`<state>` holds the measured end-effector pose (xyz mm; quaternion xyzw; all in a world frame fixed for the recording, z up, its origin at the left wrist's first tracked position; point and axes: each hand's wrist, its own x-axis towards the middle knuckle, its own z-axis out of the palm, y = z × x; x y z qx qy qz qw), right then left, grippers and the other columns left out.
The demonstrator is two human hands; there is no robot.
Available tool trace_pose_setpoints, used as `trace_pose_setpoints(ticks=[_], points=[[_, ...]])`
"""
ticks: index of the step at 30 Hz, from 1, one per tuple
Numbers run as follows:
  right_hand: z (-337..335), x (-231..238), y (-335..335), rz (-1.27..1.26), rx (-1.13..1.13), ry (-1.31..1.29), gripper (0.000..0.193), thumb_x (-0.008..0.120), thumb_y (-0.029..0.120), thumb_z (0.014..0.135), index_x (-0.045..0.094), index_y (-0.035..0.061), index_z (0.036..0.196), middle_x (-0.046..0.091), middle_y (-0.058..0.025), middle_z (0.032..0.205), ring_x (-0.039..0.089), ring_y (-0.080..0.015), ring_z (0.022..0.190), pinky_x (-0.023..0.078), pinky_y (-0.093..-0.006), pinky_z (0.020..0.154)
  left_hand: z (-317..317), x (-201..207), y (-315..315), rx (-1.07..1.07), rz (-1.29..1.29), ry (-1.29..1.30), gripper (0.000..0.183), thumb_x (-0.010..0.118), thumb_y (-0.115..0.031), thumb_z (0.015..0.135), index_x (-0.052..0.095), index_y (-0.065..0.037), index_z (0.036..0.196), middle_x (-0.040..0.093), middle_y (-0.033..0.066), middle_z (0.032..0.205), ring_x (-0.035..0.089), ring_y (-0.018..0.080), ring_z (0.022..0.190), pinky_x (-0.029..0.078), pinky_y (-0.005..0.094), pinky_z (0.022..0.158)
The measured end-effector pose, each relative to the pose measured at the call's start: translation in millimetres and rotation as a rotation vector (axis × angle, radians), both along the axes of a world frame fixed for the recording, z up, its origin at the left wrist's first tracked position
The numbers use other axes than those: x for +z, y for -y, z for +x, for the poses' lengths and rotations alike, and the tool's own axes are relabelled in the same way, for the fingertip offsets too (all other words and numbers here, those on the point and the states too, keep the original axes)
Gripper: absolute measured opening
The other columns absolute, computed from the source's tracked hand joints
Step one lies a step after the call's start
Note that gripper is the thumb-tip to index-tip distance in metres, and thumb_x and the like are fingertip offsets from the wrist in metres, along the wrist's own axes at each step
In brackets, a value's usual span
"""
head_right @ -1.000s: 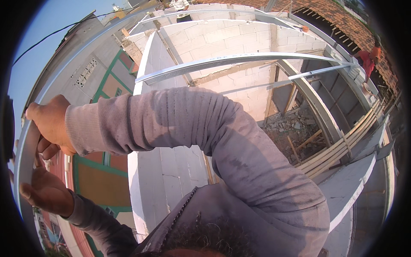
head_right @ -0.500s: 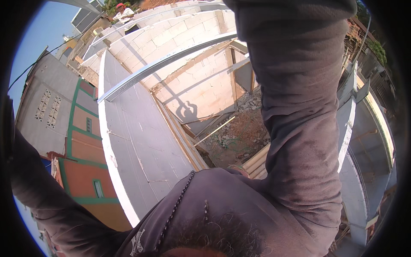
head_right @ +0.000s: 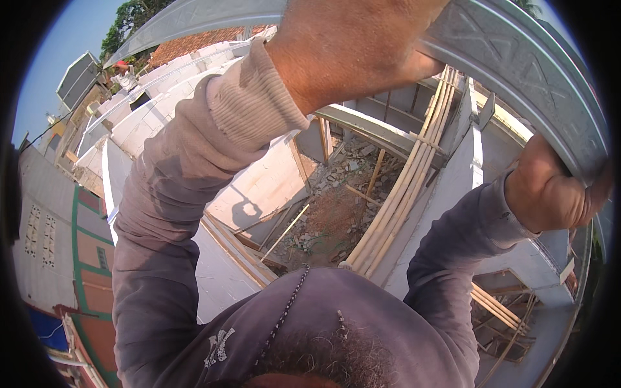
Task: The person installs metal roof framing on top of a concrete block wall by positioning a long metal stud and hammering it into place.
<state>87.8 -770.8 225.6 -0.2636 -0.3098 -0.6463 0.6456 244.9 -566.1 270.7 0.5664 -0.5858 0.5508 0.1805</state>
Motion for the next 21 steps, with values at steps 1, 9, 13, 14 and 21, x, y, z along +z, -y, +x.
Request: trace_pose_setpoints(ticks=[1,9,13,14,21], points=[[-5,-16,13,0.058,-0.015,-0.035,0.064,0.070,0.034,0.089,0.045,-0.0023,0.134,0.054,-0.0257,0.132,0.055,-0.0389,0.123,0.043,-0.0540,0.108,9,-14,8,-0.018,0.055,0.000,0.067,0.078,-0.018,0.074,0.051,-0.015,0.136,0.053,0.0161,0.134,0.055,0.0351,0.122,0.047,0.0551,0.097],[-56,-158,117,0.376,0.113,-0.202,0.063,0.064,0.020,0.094,0.038,-0.0140,0.140,0.045,-0.0326,0.143,0.043,-0.0399,0.137,0.026,-0.0568,0.120,58,-155,12,-0.051,-0.168,-0.482,0.115,0.079,-0.063,0.073,0.022,-0.007,0.156,0.011,0.0275,0.159,0.001,0.0446,0.150,0.003,0.0621,0.118],[-74,-218,146,0.577,0.118,-0.302,0.060,0.062,0.016,0.096,0.038,-0.0126,0.142,0.044,-0.0289,0.147,0.040,-0.0378,0.140,0.024,-0.0555,0.121,121,-228,-19,-0.363,-0.761,-1.377,0.118,0.070,-0.057,0.085,-0.004,0.003,0.155,0.000,0.0297,0.159,-0.003,0.0415,0.151,0.003,0.0545,0.120],[-79,-232,151,0.624,0.069,-0.342,0.059,0.061,0.016,0.096,0.038,-0.0129,0.142,0.044,-0.0300,0.146,0.041,-0.0388,0.140,0.025,-0.0561,0.120,150,-240,-33,-0.586,-0.850,-1.741,0.116,0.064,-0.063,0.087,-0.004,0.000,0.156,0.002,0.0222,0.161,-0.003,0.0397,0.151,0.006,0.0499,0.121],[-89,-308,160,0.800,-0.059,-0.615,0.050,0.060,0.021,0.098,0.046,-0.0088,0.135,0.056,-0.0270,0.134,0.054,-0.0345,0.126,0.039,-0.0478,0.113,179,-260,7,-1.437,-0.733,-2.018,0.100,0.070,-0.061,0.081,0.029,-0.002,0.151,0.033,0.0216,0.154,0.033,0.0381,0.143,0.023,0.0598,0.119]])
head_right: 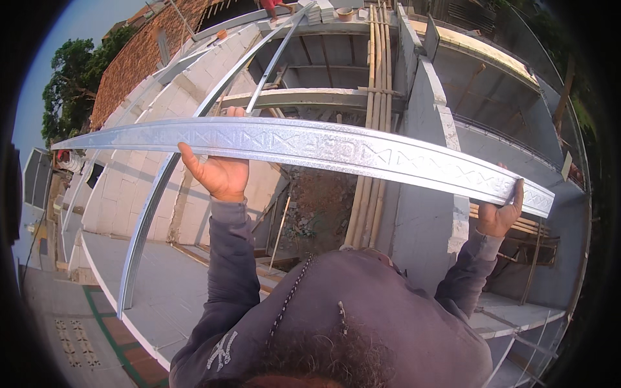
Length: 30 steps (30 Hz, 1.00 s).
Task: The person installs metal roof framing on top of a concrete block wall by positioning a long metal stud and hammering it into place.
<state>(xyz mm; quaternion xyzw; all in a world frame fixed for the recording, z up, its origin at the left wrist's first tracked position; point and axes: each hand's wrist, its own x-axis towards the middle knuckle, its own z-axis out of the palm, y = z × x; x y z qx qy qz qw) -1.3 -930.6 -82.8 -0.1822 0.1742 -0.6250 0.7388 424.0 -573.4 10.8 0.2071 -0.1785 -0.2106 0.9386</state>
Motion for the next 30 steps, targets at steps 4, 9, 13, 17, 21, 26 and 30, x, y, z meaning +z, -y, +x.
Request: trace_pose_setpoints(ticks=[4,9,13,17,21,26,30], points=[[7,-20,-11,-0.190,-0.074,-0.265,0.036,0.060,0.022,0.099,0.055,-0.0029,0.125,0.062,-0.0192,0.123,0.060,-0.0279,0.116,0.049,-0.0384,0.102,-22,-20,40,-0.114,-0.054,-0.134,0.080,0.067,-0.046,0.086,0.038,0.001,0.144,0.046,0.0206,0.144,0.038,0.0384,0.141,0.019,0.0693,0.118],[12,-47,1,-0.004,0.023,-0.049,0.034,0.062,0.022,0.097,0.055,0.0011,0.122,0.060,-0.0124,0.120,0.057,-0.0250,0.114,0.045,-0.0369,0.098,-3,-32,55,-0.132,-0.015,-0.200,0.063,0.064,-0.032,0.087,0.045,0.004,0.136,0.057,0.0174,0.128,0.047,0.0383,0.132,0.022,0.0694,0.117],[-18,-137,41,-0.608,-0.139,-1.154,0.055,0.076,0.034,0.087,0.052,-0.0017,0.122,0.055,-0.0129,0.121,0.052,-0.0265,0.116,0.041,-0.0385,0.101,13,-20,82,-0.106,0.050,-0.264,0.059,0.064,-0.028,0.086,0.047,0.005,0.132,0.057,0.0188,0.127,0.049,0.0391,0.130,0.027,0.0653,0.117],[12,-138,51,-0.880,0.024,-2.046,0.075,0.083,0.046,0.076,0.052,-0.0034,0.124,0.052,-0.0222,0.125,0.051,-0.0389,0.118,0.042,-0.0476,0.102,28,-19,89,-0.055,0.065,-0.242,0.064,0.066,-0.025,0.084,0.041,0.005,0.135,0.051,0.0207,0.129,0.048,0.0391,0.129,0.037,0.0562,0.113],[20,-178,84,-0.697,0.212,-2.177,0.079,0.081,0.048,0.076,0.051,-0.0040,0.128,0.051,-0.0269,0.129,0.050,-0.0444,0.121,0.045,-0.0466,0.101,41,-27,104,-0.093,0.062,-0.326,0.061,0.066,-0.023,0.084,0.043,0.004,0.134,0.052,0.0193,0.127,0.048,0.0384,0.128,0.038,0.0548,0.112],[49,-178,104,-0.474,0.317,-2.152,0.087,0.080,0.049,0.077,0.047,-0.0084,0.133,0.053,-0.0309,0.132,0.055,-0.0430,0.122,0.048,-0.0449,0.100,58,-45,118,-0.037,0.107,-0.384,0.048,0.064,-0.018,0.084,0.052,0.005,0.124,0.057,0.0189,0.123,0.051,0.0385,0.125,0.038,0.0549,0.113],[61,-169,138,-0.410,0.378,-2.035,0.095,0.082,0.049,0.076,0.041,-0.0116,0.136,0.056,-0.0346,0.129,0.058,-0.0416,0.121,0.050,-0.0442,0.097,79,-62,136,-0.026,0.066,-0.365,0.042,0.064,-0.017,0.085,0.055,0.004,0.119,0.060,0.0174,0.118,0.054,0.0357,0.122,0.040,0.0519,0.112]])
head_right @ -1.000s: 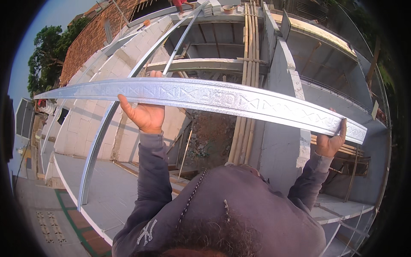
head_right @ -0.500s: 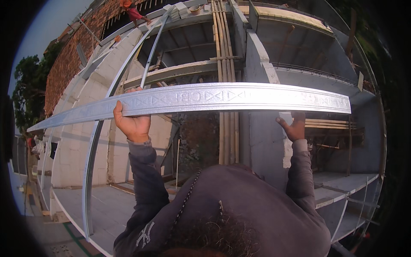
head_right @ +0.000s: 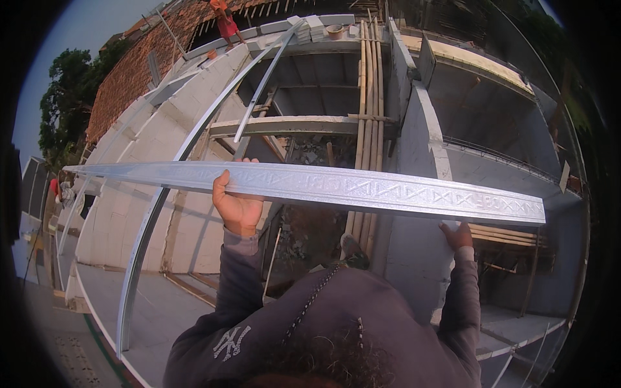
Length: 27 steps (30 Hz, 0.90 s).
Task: The person installs metal roof framing on top of a concrete block wall by positioning a long metal stud and hammering it into place.
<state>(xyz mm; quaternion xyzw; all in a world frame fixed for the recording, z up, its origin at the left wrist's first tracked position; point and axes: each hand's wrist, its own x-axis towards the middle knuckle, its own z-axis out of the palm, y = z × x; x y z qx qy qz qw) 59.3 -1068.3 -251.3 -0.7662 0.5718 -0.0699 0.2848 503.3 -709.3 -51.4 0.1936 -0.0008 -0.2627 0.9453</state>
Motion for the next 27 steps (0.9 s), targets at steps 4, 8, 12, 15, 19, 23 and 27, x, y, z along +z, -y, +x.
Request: trace_pose_setpoints(ticks=[4,8,12,15,19,23,27], points=[[16,-4,29,0.108,-0.038,0.011,0.103,0.085,0.049,0.073,0.034,-0.0079,0.143,0.058,-0.0331,0.128,0.061,-0.0420,0.118,0.052,-0.0440,0.094,9,3,43,0.013,-0.036,0.017,0.038,0.062,-0.015,0.084,0.055,0.002,0.117,0.061,0.0148,0.110,0.056,0.0324,0.116,0.041,0.0489,0.111],[10,-51,63,0.056,-0.015,-0.033,0.094,0.087,0.042,0.071,0.040,-0.0054,0.137,0.064,-0.0302,0.119,0.065,-0.0423,0.109,0.053,-0.0452,0.091,25,-8,89,0.044,-0.019,0.034,0.035,0.061,-0.014,0.083,0.054,-0.001,0.115,0.059,0.0121,0.107,0.056,0.0290,0.111,0.040,0.0482,0.111],[34,-41,73,0.157,-0.017,-0.115,0.092,0.088,0.043,0.069,0.042,-0.0042,0.133,0.064,-0.0291,0.119,0.065,-0.0416,0.110,0.053,-0.0448,0.091,41,-1,120,0.040,-0.002,0.032,0.038,0.062,-0.014,0.083,0.053,0.000,0.117,0.057,0.0127,0.110,0.055,0.0302,0.113,0.040,0.0479,0.111],[26,-53,80,0.215,-0.035,-0.134,0.091,0.088,0.042,0.068,0.043,-0.0042,0.132,0.064,-0.0292,0.119,0.065,-0.0419,0.110,0.053,-0.0447,0.092,52,0,142,0.009,0.000,-0.015,0.041,0.063,-0.014,0.083,0.052,0.001,0.118,0.057,0.0143,0.112,0.054,0.0321,0.116,0.039,0.0476,0.112],[36,-52,102,0.228,0.001,-0.135,0.091,0.087,0.043,0.068,0.045,-0.0047,0.133,0.062,-0.0308,0.122,0.063,-0.0434,0.113,0.052,-0.0463,0.093,68,1,169,-0.016,0.005,0.019,0.044,0.065,-0.016,0.082,0.050,0.002,0.120,0.055,0.0164,0.116,0.052,0.0340,0.119,0.038,0.0476,0.112],[52,-70,128,-0.102,-0.018,-0.106,0.087,0.085,0.042,0.071,0.047,-0.0051,0.134,0.060,-0.0322,0.122,0.060,-0.0456,0.114,0.049,-0.0478,0.096,81,-1,202,-0.028,0.020,0.011,0.046,0.064,-0.016,0.082,0.050,0.002,0.122,0.054,0.0168,0.117,0.051,0.0347,0.121,0.037,0.0482,0.112],[116,-38,170,-0.066,0.111,0.095,0.080,0.083,0.040,0.074,0.051,-0.0051,0.132,0.059,-0.0327,0.122,0.057,-0.0478,0.114,0.047,-0.0496,0.098,92,0,227,-0.032,0.047,-0.003,0.046,0.063,-0.016,0.083,0.049,0.001,0.123,0.054,0.0169,0.118,0.050,0.0362,0.124,0.037,0.0486,0.113]])
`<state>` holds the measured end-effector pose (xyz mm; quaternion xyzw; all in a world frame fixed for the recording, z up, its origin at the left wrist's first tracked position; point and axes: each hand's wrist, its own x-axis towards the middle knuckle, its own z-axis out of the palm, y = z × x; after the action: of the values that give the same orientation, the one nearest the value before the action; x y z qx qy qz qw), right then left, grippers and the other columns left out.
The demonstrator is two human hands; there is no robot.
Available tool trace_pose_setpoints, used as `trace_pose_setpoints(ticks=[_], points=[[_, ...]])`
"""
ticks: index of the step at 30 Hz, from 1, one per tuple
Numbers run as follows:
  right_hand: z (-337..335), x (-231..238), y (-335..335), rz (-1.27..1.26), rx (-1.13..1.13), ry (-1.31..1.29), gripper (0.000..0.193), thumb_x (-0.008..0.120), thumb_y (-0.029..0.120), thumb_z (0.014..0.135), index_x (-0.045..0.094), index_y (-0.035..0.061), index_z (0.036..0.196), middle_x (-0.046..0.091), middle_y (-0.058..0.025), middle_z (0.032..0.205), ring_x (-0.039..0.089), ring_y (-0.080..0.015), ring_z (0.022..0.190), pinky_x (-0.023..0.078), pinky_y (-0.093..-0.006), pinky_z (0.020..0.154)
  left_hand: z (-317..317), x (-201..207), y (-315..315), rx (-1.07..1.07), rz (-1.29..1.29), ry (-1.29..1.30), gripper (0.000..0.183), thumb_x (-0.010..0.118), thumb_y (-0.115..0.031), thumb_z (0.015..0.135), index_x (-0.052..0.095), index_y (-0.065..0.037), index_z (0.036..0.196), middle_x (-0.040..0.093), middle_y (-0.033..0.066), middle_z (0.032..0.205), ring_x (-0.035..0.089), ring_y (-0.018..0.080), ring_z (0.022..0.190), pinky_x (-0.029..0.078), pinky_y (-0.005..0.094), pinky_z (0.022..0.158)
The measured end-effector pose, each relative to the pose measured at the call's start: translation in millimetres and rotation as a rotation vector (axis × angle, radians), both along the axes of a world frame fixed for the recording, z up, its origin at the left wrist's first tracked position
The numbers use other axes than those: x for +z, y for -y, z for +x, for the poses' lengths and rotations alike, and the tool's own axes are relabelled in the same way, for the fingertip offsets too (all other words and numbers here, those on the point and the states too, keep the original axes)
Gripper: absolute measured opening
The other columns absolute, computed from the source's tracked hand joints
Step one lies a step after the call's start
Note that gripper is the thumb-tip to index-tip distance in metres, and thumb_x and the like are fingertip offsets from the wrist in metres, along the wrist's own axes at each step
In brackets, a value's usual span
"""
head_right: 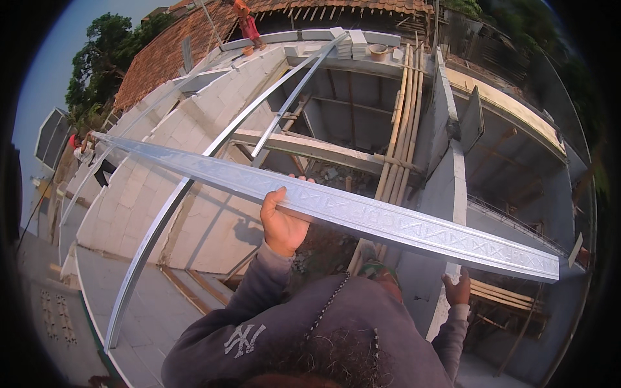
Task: The person installs metal roof framing on top of a concrete block wall by positioning a long metal stud and hammering it into place.
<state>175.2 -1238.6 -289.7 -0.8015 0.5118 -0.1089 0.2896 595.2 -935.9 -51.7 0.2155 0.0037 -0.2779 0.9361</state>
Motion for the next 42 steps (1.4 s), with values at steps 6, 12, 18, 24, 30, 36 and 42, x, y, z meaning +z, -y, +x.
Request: trace_pose_setpoints(ticks=[6,12,18,24,30,36,42], points=[[67,-36,90,-0.154,-0.005,-0.291,0.079,0.076,0.049,0.080,0.051,0.0009,0.138,0.050,-0.0270,0.140,0.049,-0.0434,0.128,0.044,-0.0479,0.105,27,-11,57,-0.062,-0.031,0.012,0.045,0.060,-0.015,0.083,0.048,-0.001,0.125,0.053,0.0169,0.125,0.048,0.0361,0.129,0.035,0.0504,0.114],[145,-34,168,0.007,-0.078,-0.529,0.089,0.067,0.063,0.083,0.045,0.0046,0.146,0.044,-0.0222,0.151,0.040,-0.0390,0.140,0.032,-0.0458,0.116,60,-8,124,-0.115,-0.025,0.006,0.047,0.057,-0.014,0.085,0.045,-0.004,0.129,0.052,0.0166,0.129,0.046,0.0358,0.133,0.034,0.0516,0.115],[182,-56,216,0.171,-0.071,-0.555,0.093,0.071,0.063,0.080,0.046,0.0007,0.145,0.046,-0.0247,0.148,0.042,-0.0368,0.140,0.038,-0.0429,0.112,82,2,177,-0.114,-0.012,-0.008,0.048,0.056,-0.013,0.085,0.043,-0.004,0.130,0.052,0.0170,0.130,0.044,0.0372,0.136,0.032,0.0532,0.117],[195,-64,224,0.125,-0.169,-0.410,0.086,0.081,0.046,0.074,0.050,-0.0061,0.134,0.044,-0.0272,0.146,0.044,-0.0442,0.134,0.041,-0.0488,0.110,102,-10,208,-0.109,-0.039,0.000,0.048,0.055,-0.012,0.085,0.043,-0.003,0.130,0.052,0.0175,0.131,0.044,0.0382,0.136,0.032,0.0535,0.117],[191,-92,234,0.132,-0.210,-0.484,0.088,0.086,0.038,0.069,0.044,-0.0024,0.136,0.046,-0.0235,0.141,0.046,-0.0440,0.130,0.043,-0.0497,0.107,116,-9,230,-0.099,-0.022,-0.005,0.051,0.055,-0.013,0.084,0.041,-0.003,0.132,0.051,0.0173,0.130,0.043,0.0376,0.136,0.031,0.0534,0.117],[182,-112,240,0.118,-0.177,-0.477,0.089,0.086,0.038,0.069,0.043,-0.0003,0.137,0.050,-0.0244,0.135,0.049,-0.0436,0.126,0.044,-0.0485,0.106,119,-9,243,-0.093,-0.032,0.004,0.055,0.056,-0.014,0.084,0.039,-0.003,0.134,0.050,0.0177,0.131,0.043,0.0375,0.136,0.031,0.0536,0.117],[193,-87,232,0.150,-0.229,-0.474,0.086,0.086,0.038,0.068,0.045,-0.0003,0.133,0.052,-0.0239,0.132,0.051,-0.0430,0.124,0.046,-0.0487,0.103,125,-9,250,-0.070,0.010,0.034,0.054,0.058,-0.018,0.083,0.044,-0.003,0.133,0.051,0.0163,0.132,0.044,0.0364,0.136,0.033,0.0534,0.116]])
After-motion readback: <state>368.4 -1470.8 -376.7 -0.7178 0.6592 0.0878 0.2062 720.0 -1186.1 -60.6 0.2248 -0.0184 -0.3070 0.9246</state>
